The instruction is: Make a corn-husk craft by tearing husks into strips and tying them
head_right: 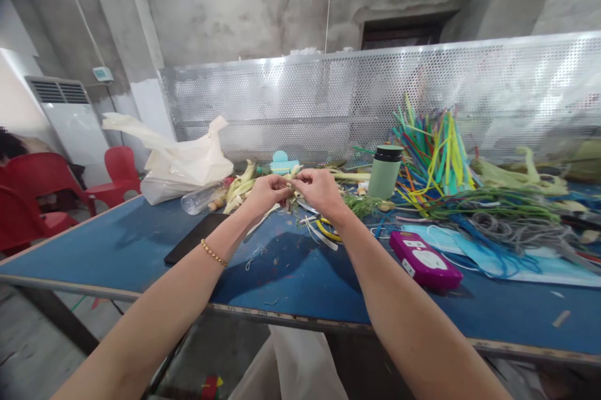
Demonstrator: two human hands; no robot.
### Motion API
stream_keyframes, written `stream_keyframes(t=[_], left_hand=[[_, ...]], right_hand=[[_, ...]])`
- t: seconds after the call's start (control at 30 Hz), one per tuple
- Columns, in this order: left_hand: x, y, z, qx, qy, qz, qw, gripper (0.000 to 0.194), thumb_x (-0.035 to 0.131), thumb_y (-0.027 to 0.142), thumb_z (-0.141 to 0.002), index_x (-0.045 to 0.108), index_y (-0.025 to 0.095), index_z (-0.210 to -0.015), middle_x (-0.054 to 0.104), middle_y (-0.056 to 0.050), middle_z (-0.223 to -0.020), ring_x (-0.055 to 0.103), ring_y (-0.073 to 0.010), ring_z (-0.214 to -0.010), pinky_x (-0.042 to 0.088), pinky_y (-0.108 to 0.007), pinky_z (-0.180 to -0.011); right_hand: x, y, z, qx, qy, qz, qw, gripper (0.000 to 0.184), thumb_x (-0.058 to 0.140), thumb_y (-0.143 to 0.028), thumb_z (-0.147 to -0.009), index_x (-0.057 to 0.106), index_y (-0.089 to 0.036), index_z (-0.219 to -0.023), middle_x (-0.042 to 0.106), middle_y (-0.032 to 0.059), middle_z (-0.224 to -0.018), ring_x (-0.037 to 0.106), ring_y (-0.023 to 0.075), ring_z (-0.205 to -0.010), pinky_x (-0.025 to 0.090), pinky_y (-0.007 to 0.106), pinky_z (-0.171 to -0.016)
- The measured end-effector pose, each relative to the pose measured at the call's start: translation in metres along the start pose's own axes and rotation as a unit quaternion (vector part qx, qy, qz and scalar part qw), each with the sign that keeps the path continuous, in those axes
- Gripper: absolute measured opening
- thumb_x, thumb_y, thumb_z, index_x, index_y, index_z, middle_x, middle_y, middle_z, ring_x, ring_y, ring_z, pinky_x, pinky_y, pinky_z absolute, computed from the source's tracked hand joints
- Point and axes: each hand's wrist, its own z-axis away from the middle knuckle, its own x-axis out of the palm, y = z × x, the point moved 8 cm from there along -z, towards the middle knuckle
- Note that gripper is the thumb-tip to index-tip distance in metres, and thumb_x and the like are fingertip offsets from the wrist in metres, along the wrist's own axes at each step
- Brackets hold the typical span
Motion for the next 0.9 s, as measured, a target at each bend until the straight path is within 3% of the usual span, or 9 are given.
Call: stream_keyframes(t=[0.27, 0.43, 0.63, 0.9], left_hand=[[0.002, 0.001, 0.002, -0.025, 0.001, 0.007, 1.0, 0.016, 0.071, 0.022, -0.081, 0.057, 0.014, -0.078, 0.059, 0.002, -0.051, 0.056, -0.0102, -0.045, 0.045, -0.022, -0.05], [-0.001, 0.014, 0.006, 0.038, 0.019, -0.03, 0.999, 0.021, 0.07, 0.025, -0.082, 0.051, 0.019, -0.087, 0.058, 0.006, -0.053, 0.058, -0.0103, -0.044, 0.041, -0.019, -0.047], [0.001, 0.028, 0.013, 0.107, 0.014, -0.116, 0.987, 0.005, 0.051, 0.016, -0.087, 0.052, 0.021, -0.089, 0.054, 0.007, -0.052, 0.058, -0.0109, -0.043, 0.038, -0.02, -0.047], [-0.005, 0.017, 0.001, 0.058, 0.023, -0.051, 0.997, 0.006, 0.052, 0.014, -0.081, 0.049, 0.019, -0.079, 0.058, 0.004, -0.052, 0.059, -0.0132, -0.045, 0.043, -0.022, -0.048]], right_hand=[[0.0, -0.005, 0.001, -0.005, 0.003, -0.015, 1.0, 0.022, 0.061, -0.033, -0.074, 0.07, -0.014, -0.068, 0.062, 0.0022, -0.062, 0.05, 0.014, -0.06, 0.036, 0.027, -0.057], [-0.003, 0.003, 0.0, 0.028, 0.013, -0.062, 0.998, 0.02, 0.062, -0.033, -0.071, 0.067, -0.014, -0.067, 0.057, 0.0, -0.057, 0.046, 0.0121, -0.054, 0.035, 0.026, -0.054], [0.0, 0.0, 0.001, 0.008, 0.007, -0.05, 0.999, 0.017, 0.059, -0.029, -0.072, 0.066, -0.014, -0.065, 0.057, -0.0001, -0.058, 0.046, 0.0118, -0.056, 0.034, 0.025, -0.055], [-0.003, -0.003, 0.0, -0.009, 0.039, -0.031, 0.999, 0.018, 0.061, -0.032, -0.075, 0.065, -0.016, -0.068, 0.062, 0.0016, -0.063, 0.053, 0.0139, -0.06, 0.039, 0.027, -0.06]])
